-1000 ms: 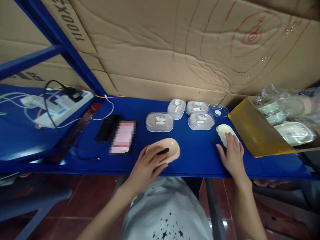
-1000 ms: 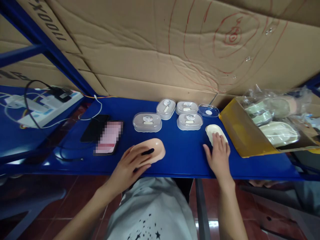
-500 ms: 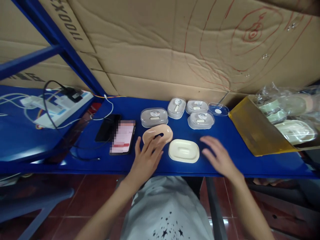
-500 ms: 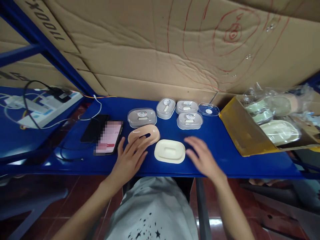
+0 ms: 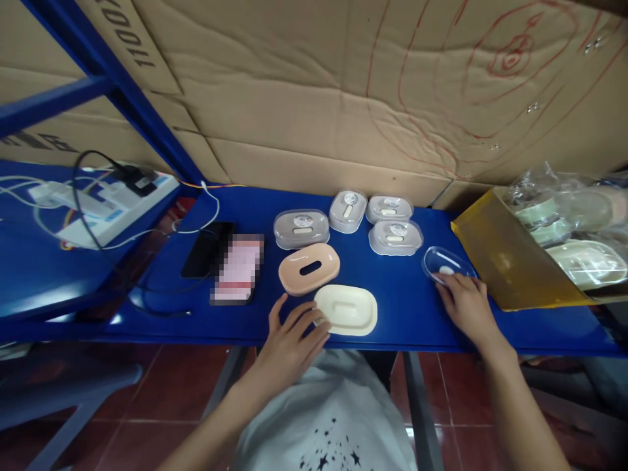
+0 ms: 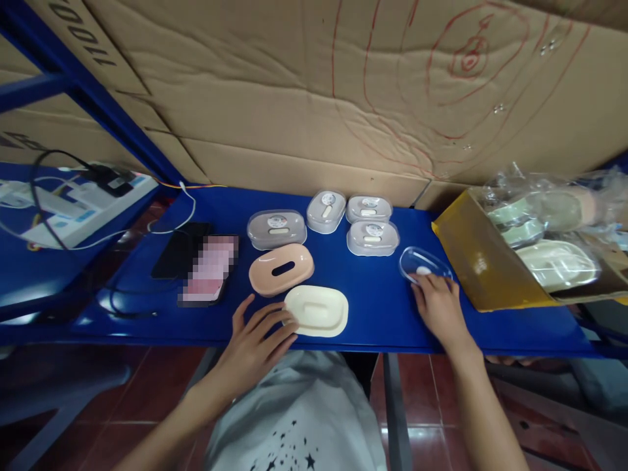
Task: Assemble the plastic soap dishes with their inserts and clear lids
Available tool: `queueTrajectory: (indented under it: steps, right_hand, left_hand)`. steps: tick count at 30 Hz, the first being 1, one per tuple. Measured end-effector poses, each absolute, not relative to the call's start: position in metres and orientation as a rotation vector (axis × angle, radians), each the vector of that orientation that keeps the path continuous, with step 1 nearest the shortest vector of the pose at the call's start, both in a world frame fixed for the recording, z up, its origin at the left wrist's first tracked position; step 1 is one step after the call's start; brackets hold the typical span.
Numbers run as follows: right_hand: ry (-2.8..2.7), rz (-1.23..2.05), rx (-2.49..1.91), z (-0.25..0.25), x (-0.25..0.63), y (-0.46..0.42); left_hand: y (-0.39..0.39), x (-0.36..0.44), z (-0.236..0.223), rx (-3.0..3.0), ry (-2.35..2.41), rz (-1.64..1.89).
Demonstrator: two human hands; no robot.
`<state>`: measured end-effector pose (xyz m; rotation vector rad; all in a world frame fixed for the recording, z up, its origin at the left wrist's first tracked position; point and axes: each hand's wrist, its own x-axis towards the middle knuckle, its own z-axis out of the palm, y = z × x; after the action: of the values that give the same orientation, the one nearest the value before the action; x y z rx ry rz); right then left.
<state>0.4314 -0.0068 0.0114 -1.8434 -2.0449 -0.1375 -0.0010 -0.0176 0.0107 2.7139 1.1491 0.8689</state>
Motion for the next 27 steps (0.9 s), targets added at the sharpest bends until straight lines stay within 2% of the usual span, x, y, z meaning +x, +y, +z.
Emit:
queueTrajectory:
  steps: [4,7,10,12,16,21,24,27]
  right_hand:
    - [-1.818,0.448,-1.741,0.031,0.408,-0.075]
    - [-1.508,0.635,-1.741,0.041,0.407,-0.072]
    - [-1.434,0.742,-1.767,0.043,0.425,-0.032]
    - [-1.544,0.641,-1.859,0.043,0.443,0.000]
    - [-1.709,0.201,-2.040,0.041,0.462,0.042]
    - [-1.865,-0.101,-1.826,0.034,0.400,0.017]
    - [-2.297,0.121,-1.470,0.025,0.330,-0.018]
    - [-2.490,0.253,-1.336,0.015,0.279,-0.042]
  left_hand:
    - [-0.020,0.004,0.005,2.686,1.119,0.885]
    - [-0.019,0.011,0.006,2.696,1.081,0.868]
    - [-0.018,0.013,0.008,2.715,1.089,0.881]
    - [-0.018,0.012,0.009,2.727,1.122,0.894]
    - [-0.015,0.003,0.012,2.740,1.202,0.932]
    - [0.005,-0.017,0.011,2.700,1.442,0.898]
    - [0.024,-0.025,0.007,2.616,1.488,0.889]
    - [0.033,-0.024,0.010,2.447,1.387,1.086]
